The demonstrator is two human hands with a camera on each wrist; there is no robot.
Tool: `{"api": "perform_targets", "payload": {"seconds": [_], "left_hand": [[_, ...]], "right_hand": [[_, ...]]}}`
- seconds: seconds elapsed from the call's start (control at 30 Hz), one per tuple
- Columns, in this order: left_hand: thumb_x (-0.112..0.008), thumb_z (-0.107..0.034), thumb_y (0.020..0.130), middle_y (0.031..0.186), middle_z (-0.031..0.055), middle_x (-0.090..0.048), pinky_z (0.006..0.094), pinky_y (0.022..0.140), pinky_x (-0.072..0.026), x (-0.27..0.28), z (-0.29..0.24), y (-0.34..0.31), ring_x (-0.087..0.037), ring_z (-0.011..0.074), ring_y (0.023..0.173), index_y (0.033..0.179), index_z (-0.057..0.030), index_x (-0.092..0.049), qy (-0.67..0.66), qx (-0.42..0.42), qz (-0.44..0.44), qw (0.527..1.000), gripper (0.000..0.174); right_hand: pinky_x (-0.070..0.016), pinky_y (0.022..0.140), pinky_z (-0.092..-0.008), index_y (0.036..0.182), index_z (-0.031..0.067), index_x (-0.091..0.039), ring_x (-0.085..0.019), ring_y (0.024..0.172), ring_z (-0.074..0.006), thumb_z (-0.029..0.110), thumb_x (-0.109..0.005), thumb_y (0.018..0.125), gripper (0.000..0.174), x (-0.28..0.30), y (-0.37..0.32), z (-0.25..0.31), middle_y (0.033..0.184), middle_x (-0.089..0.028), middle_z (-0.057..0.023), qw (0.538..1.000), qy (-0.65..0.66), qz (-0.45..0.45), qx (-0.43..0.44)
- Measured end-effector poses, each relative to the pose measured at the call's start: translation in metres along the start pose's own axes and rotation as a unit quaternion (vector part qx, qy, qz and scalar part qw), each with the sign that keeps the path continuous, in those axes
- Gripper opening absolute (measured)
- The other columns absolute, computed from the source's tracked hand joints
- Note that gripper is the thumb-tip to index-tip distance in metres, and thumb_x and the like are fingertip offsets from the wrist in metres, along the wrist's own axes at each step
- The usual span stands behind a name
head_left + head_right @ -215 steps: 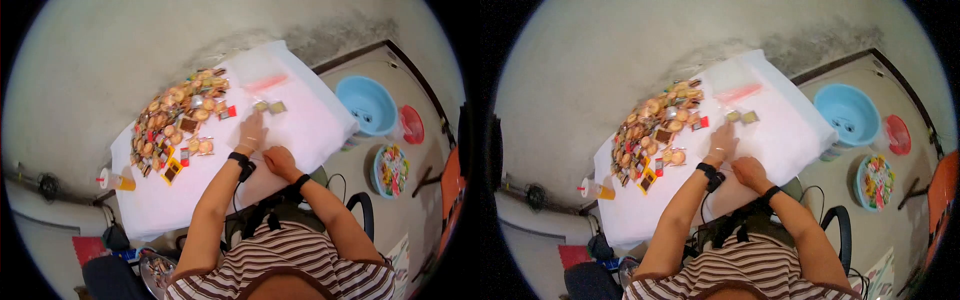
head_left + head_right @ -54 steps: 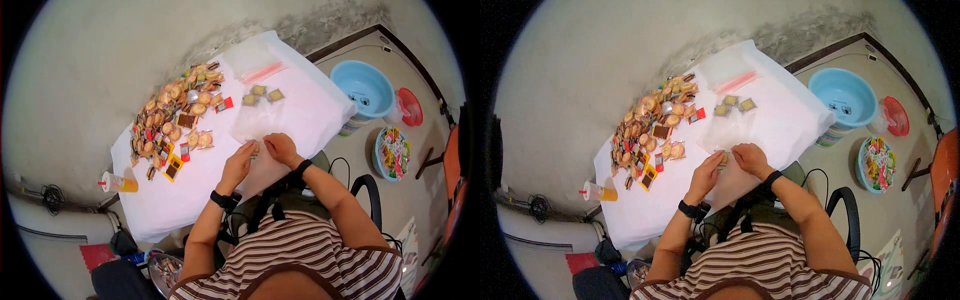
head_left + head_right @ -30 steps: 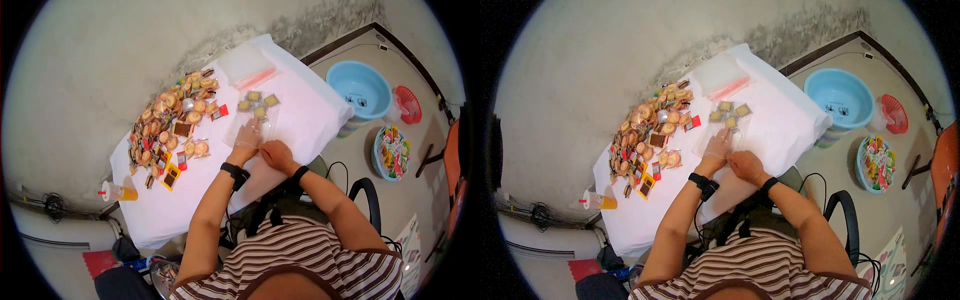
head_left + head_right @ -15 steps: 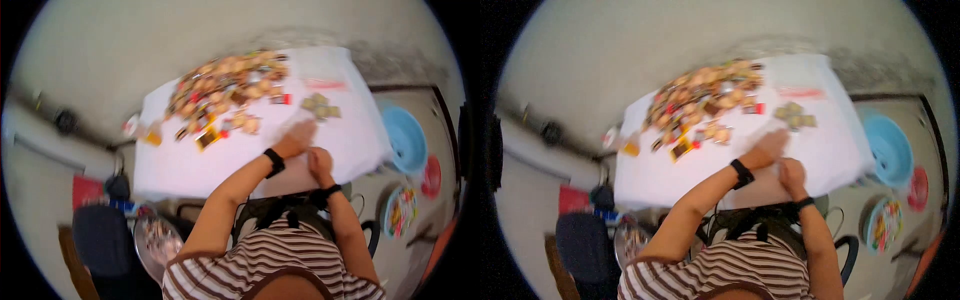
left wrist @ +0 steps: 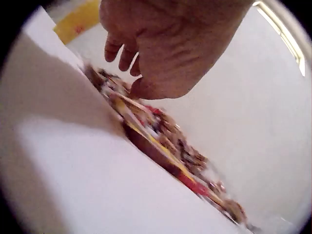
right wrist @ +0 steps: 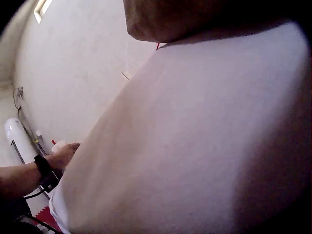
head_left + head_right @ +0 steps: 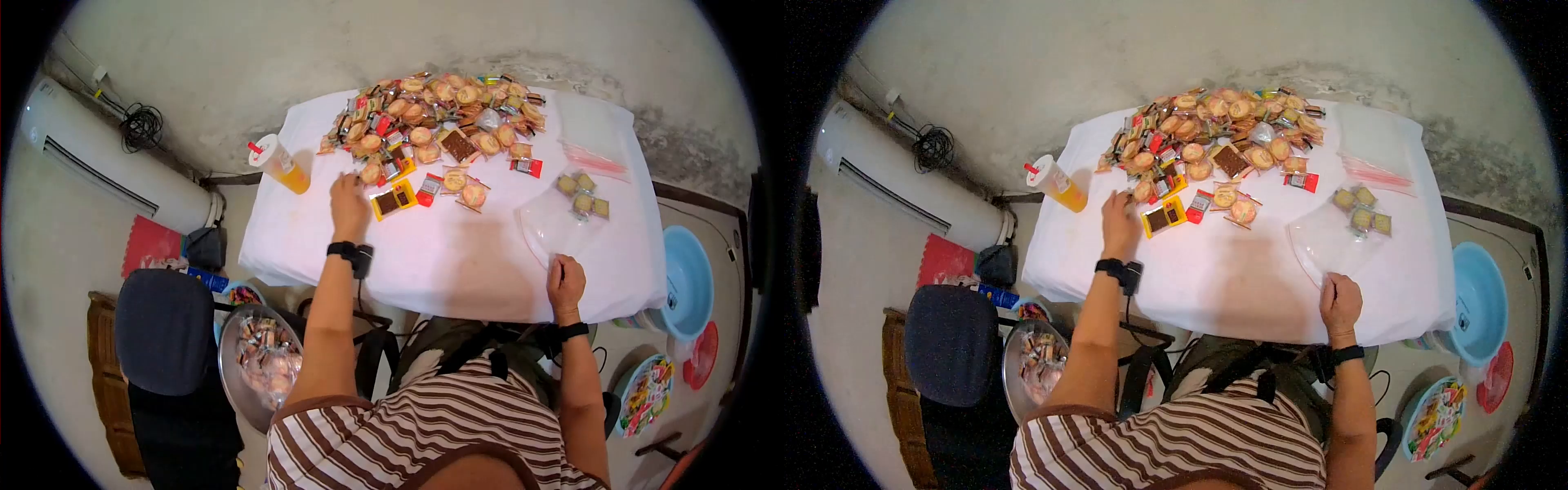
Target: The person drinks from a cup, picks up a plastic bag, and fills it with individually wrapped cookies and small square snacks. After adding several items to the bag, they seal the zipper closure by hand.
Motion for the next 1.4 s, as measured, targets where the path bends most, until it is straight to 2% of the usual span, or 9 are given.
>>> {"api": "perform_targets", "payload": {"seconds": [0.13,0.43,0.57,0.73,0.77,0.9,1.23,1.3,1.4], "left_hand": [[-0.052,0.002,0.078,0.101,0.0214,-0.061,0.0437,0.084,-0.0452,-0.009,0.052,0.009,-0.056,0.0378,0.098,0.105,-0.0025,-0.061,-0.085,0.098,0.11,0.985,0.029],[-0.046,-0.021,0.091,0.08,0.0197,-0.064,0.04,0.069,-0.0473,-0.01,0.087,0.01,-0.061,0.0343,0.075,0.094,-0.0008,-0.065,-0.116,0.256,0.092,0.955,0.027],[-0.048,-0.021,0.091,0.065,0.0084,-0.059,0.0315,0.053,-0.0442,-0.03,0.078,-0.003,-0.055,0.0163,0.055,0.085,0.0001,-0.063,-0.314,0.319,0.106,0.888,0.027],[-0.048,-0.019,0.096,0.06,-0.0026,-0.053,0.0217,0.045,-0.0359,-0.04,-0.09,-0.056,-0.043,0.0052,0.05,0.093,-0.0023,-0.066,-0.407,0.205,0.325,0.829,0.025],[-0.05,-0.018,0.094,0.06,-0.0008,-0.054,0.0235,0.046,-0.0376,-0.059,-0.114,-0.074,-0.045,0.0066,0.05,0.096,-0.003,-0.066,-0.355,0.056,0.351,0.865,0.022],[-0.05,-0.016,0.092,0.066,0.0039,-0.061,0.0225,0.05,-0.0438,-0.065,-0.236,-0.113,-0.053,0.0086,0.053,0.096,-0.003,-0.067,-0.418,0.098,0.477,0.767,0.022],[-0.05,-0.013,0.087,0.089,0.0191,-0.065,0.0379,0.066,-0.0488,-0.072,-0.32,-0.109,-0.062,0.0309,0.077,0.101,-0.0022,-0.064,-0.272,-0.091,0.419,0.862,0.022],[-0.055,-0.006,0.081,0.102,0.0178,-0.062,0.04,0.076,-0.0466,-0.042,-0.34,-0.107,-0.058,0.0345,0.093,0.108,-0.0007,-0.06,-0.194,-0.311,0.315,0.875,0.028],[-0.057,-0.004,0.077,0.119,0.0188,-0.055,0.0422,0.088,-0.0421,-0.053,-0.339,-0.119,-0.051,0.0349,0.108,0.11,-0.0011,-0.06,-0.217,-0.395,0.312,0.836,0.033]], "right_hand": [[-0.0442,0.063,-0.0376,0.087,0.0048,-0.061,-0.056,0.07,-0.0302,0.008,-0.059,0.082,0.007,-0.001,-0.001,-0.001,0.079,-0.062,-0.0122,1.0,-0.008,0.009,-0.009],[-0.0445,0.064,-0.0387,0.087,0.0057,-0.062,-0.057,0.071,-0.031,0.009,-0.06,0.081,0.007,0.003,0.003,0.004,0.08,-0.062,-0.0114,0.999,0.019,0.004,-0.035],[-0.0458,0.066,-0.0404,0.085,0.0056,-0.062,-0.058,0.074,-0.0327,0.008,-0.059,0.081,0.006,0.0,-0.002,-0.004,0.082,-0.063,-0.0119,0.999,0.005,0.0,-0.042],[-0.0472,0.07,-0.042,0.088,0.0051,-0.063,-0.059,0.078,-0.0339,0.007,-0.061,0.077,0.012,0.002,-0.007,-0.008,0.085,-0.063,-0.0138,0.999,0.041,-0.029,-0.009],[-0.0454,0.066,-0.0427,0.087,0.006,-0.063,-0.058,0.073,-0.0338,0.012,-0.058,0.081,0.01,0.003,0.0,-0.006,0.079,-0.063,-0.0133,0.998,0.046,0.018,-0.045],[-0.0443,0.064,-0.0419,0.087,0.0068,-0.062,-0.057,0.07,-0.0329,0.013,-0.058,0.082,0.009,0.01,0.004,0.001,0.074,-0.061,-0.012,0.996,0.073,0.01,-0.05],[-0.0441,0.067,-0.04,0.085,0.007,-0.062,-0.059,0.075,-0.0294,0.016,-0.056,0.084,0.011,0.01,0.003,0.001,0.079,-0.062,-0.0101,0.998,0.053,0.021,-0.037],[-0.0439,0.067,-0.0395,0.085,0.0074,-0.061,-0.058,0.075,-0.0285,0.017,-0.056,0.085,0.011,0.009,0.001,-0.001,0.078,-0.061,-0.0093,0.998,0.06,0.001,-0.03],[-0.0437,0.067,-0.0386,0.085,0.0081,-0.061,-0.058,0.075,-0.0272,0.018,-0.056,0.085,0.011,0.01,-0.002,0.0,0.078,-0.06,-0.0081,0.999,0.047,-0.002,-0.019]]}}
Point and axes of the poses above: each hand's wrist, its own y-axis towards the middle knuckle, its own x-axis out of the back of the hand, z = x × y, the point moved 7 cm from there along y, towards the middle knuckle
